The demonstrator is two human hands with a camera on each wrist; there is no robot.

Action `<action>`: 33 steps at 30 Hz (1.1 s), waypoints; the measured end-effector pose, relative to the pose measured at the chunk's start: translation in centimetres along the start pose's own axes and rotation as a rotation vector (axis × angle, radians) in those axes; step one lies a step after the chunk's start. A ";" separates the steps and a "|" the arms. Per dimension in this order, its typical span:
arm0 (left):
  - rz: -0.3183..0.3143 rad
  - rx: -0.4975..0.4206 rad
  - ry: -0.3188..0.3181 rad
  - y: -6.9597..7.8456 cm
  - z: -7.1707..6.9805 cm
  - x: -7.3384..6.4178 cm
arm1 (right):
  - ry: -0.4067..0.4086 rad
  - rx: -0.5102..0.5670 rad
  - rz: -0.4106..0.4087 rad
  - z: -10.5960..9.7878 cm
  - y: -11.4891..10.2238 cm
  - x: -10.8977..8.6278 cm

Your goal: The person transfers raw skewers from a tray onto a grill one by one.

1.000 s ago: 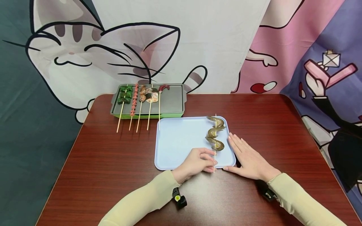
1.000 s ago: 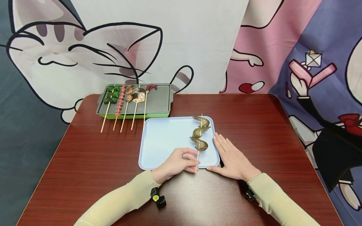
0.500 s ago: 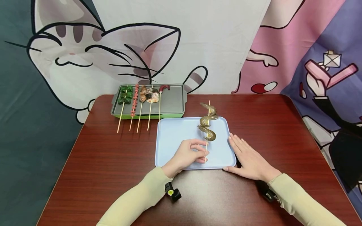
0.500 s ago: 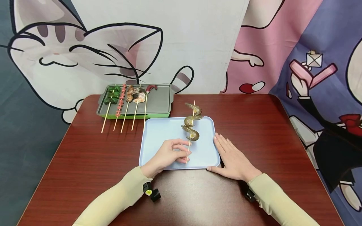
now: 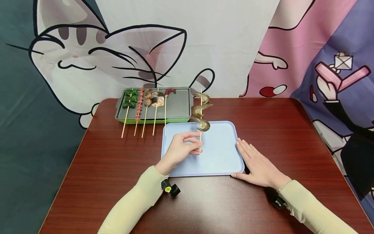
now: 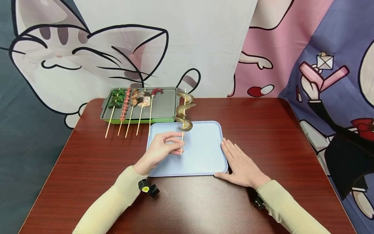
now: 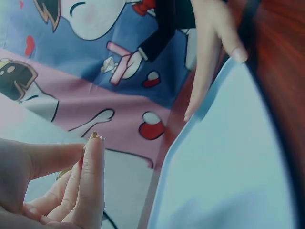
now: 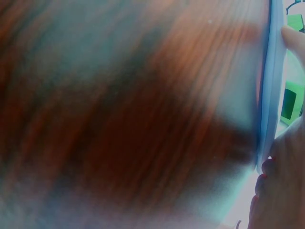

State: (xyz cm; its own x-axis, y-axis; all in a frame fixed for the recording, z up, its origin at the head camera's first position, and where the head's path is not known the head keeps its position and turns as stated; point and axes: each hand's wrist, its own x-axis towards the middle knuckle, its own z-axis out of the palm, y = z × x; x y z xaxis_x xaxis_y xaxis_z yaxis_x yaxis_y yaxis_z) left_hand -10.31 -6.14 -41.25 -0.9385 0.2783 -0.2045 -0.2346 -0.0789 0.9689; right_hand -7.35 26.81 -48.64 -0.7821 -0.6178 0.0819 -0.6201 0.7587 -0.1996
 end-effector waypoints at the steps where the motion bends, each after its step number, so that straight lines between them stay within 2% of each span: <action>1: 0.006 0.002 0.009 0.2 -0.2 0.0 | -0.002 0.001 0.003 0.0 0.0 0.0; 8: 0.013 0.005 0.077 1.4 -1.8 0.6 | -0.008 0.001 0.008 0.1 0.0 -0.1; 17: -0.010 0.080 0.168 3.1 -4.2 2.0 | -0.008 -0.001 0.011 0.1 0.1 -0.1; 25: -0.083 0.106 0.180 3.8 -5.7 3.6 | -0.029 -0.002 0.016 0.2 0.2 0.0; 33: -0.154 0.160 0.176 4.0 -6.2 4.7 | -0.044 -0.011 0.033 0.2 0.1 0.0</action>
State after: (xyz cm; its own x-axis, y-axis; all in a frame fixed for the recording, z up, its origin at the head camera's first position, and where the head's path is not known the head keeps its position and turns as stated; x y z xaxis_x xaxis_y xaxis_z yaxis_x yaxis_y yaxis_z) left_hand -17.26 -11.08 -39.17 -0.9276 0.1039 -0.3588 -0.3481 0.1078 0.9312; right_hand -7.39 26.87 -48.86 -0.7985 -0.6011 0.0321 -0.5953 0.7806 -0.1905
